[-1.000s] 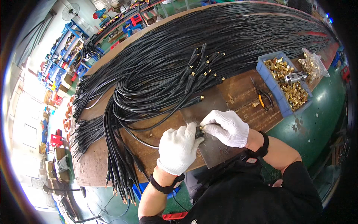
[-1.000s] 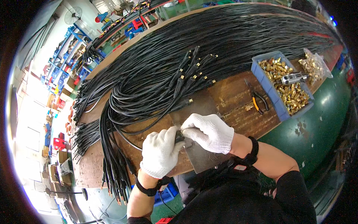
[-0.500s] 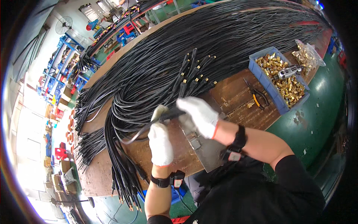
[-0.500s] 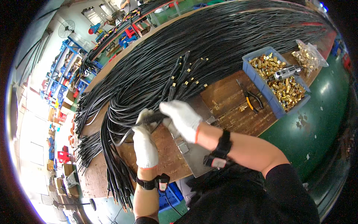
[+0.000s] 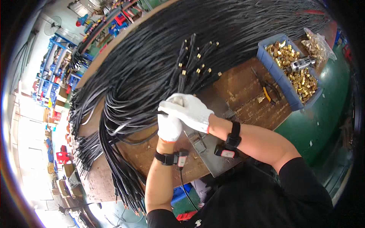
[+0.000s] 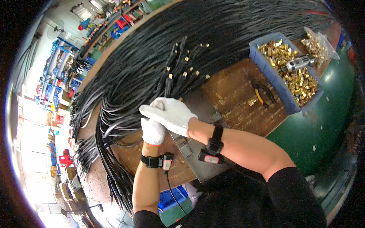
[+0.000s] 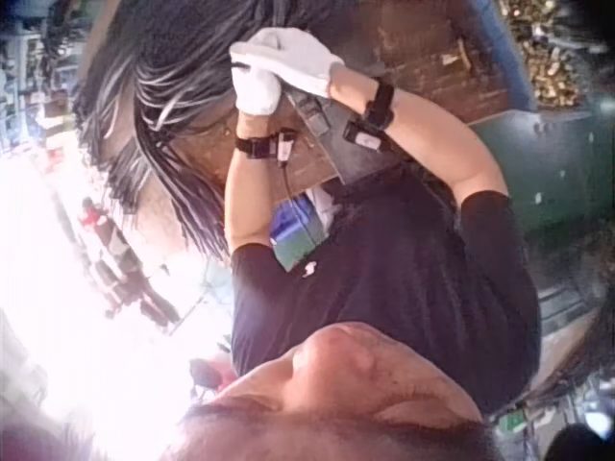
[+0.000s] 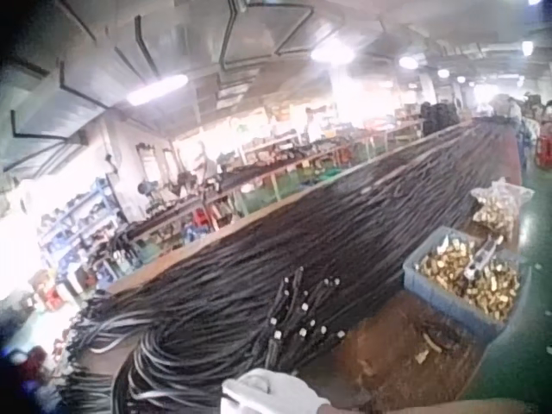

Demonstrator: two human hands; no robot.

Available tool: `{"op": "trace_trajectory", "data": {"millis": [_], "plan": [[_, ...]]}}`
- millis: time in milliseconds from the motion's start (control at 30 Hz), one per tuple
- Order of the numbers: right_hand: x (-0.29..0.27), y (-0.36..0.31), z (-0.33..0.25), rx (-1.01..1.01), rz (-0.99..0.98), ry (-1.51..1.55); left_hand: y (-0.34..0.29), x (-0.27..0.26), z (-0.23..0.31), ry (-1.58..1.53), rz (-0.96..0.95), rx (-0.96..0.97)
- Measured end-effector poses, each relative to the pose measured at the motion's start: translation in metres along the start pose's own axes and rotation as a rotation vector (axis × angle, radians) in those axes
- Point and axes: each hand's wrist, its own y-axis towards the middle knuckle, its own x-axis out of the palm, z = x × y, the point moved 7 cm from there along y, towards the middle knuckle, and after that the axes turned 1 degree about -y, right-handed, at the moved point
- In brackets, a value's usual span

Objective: Assembling brass connectors onto electrical cables and securing them with an industrial power tool.

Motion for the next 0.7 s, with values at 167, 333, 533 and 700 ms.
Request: {"op": "trace_trajectory", "data": {"millis": [167,333,533,700], "plan": [[-0.008,0.009,0.041,-0.186,0.049,0.51,0.01,0.027,0.011,0.013,-0.215,0.172],[0.007,0.008,0.046,-0.223,0.002,0.539,-0.007,0.016,0.003,0.096,-0.055,0.284],[0.004,0.018,0.031,-0.2,-0.09,0.472,0.001,0.013,-0.008,-0.129,0.015,0.015],[-0.037,-0.027,0.05,-0.065,0.2,0.708,-0.055,-0.01,0.046,-0.131,0.317,0.027]]}}
